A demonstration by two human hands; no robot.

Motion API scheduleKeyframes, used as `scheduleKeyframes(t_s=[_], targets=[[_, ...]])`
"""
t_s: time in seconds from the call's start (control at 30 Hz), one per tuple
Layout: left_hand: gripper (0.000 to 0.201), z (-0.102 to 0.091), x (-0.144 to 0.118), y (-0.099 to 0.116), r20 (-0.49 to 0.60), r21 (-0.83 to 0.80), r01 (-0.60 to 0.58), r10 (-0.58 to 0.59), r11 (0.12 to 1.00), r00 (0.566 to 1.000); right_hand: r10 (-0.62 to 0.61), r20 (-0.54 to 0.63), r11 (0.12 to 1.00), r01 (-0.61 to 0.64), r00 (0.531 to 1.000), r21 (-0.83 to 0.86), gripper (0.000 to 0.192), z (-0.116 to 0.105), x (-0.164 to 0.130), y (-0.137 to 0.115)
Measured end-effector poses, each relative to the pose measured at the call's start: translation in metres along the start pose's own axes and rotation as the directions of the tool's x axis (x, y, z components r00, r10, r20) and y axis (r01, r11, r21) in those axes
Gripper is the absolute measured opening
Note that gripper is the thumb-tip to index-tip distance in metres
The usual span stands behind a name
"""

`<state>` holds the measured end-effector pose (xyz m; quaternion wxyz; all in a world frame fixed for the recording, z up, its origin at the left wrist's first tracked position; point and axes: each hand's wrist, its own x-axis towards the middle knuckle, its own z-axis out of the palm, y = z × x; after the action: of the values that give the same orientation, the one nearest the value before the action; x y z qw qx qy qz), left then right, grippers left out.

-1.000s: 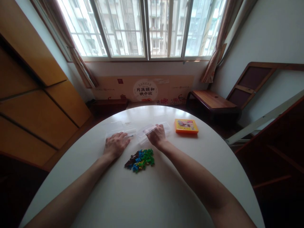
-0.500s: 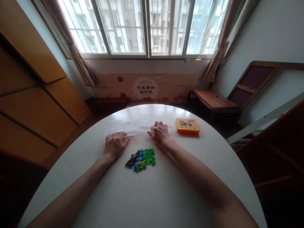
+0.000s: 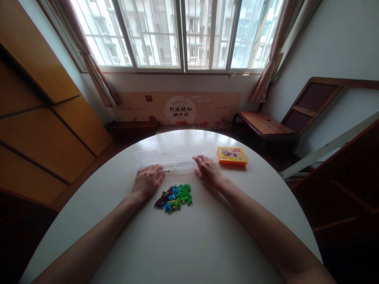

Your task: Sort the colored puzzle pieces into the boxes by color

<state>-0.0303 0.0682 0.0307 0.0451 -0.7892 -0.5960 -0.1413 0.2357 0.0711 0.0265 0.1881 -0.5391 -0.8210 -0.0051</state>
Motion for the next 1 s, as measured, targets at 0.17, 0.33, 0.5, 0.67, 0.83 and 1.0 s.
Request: scheduleKeyframes(t_s=[0.17, 0.33, 0.5, 0.67, 0.83, 1.0], targets=[[0.031, 0.002, -0.003, 0.012, -0.004, 0.004, -0.001, 0.001, 1.0, 1.0, 0.107, 0.033, 0.993, -0.106, 0.994, -0.043, 0.037, -0.002, -0.009, 0.001], [0.03, 0.004, -0.001, 0.019, -0.011, 0.0, -0.011, 0.011, 1.0, 1.0, 0.106, -0.023, 0.993, -0.105, 0.994, 0.051, 0.043, -0.003, -0.011, -0.004], [0.034, 0.002, -0.003, 0.02, -0.097, -0.045, -0.016, 0.011, 0.999, 0.995, 0.102, -0.247, 0.991, -0.078, 0.964, 0.107, 0.046, -0.036, -0.015, 0.048], [0.029, -0.004, -0.006, 0.024, -0.312, -0.112, -0.043, 0.005, 0.993, 0.95, 0.249, 0.031, 0.967, -0.25, 0.968, 0.05, 0.091, -0.063, -0.013, 0.154], [0.028, -0.003, -0.007, 0.026, -0.355, -0.146, -0.147, 0.087, 0.978, 0.931, 0.314, 0.38, 0.947, -0.315, 0.87, -0.063, 0.117, -0.061, 0.001, 0.199], [0.026, 0.0, -0.005, 0.021, -0.383, -0.176, -0.17, 0.091, 0.97, 0.919, 0.28, 0.446, 0.931, -0.353, 0.85, 0.089, 0.109, -0.068, 0.003, 0.199]])
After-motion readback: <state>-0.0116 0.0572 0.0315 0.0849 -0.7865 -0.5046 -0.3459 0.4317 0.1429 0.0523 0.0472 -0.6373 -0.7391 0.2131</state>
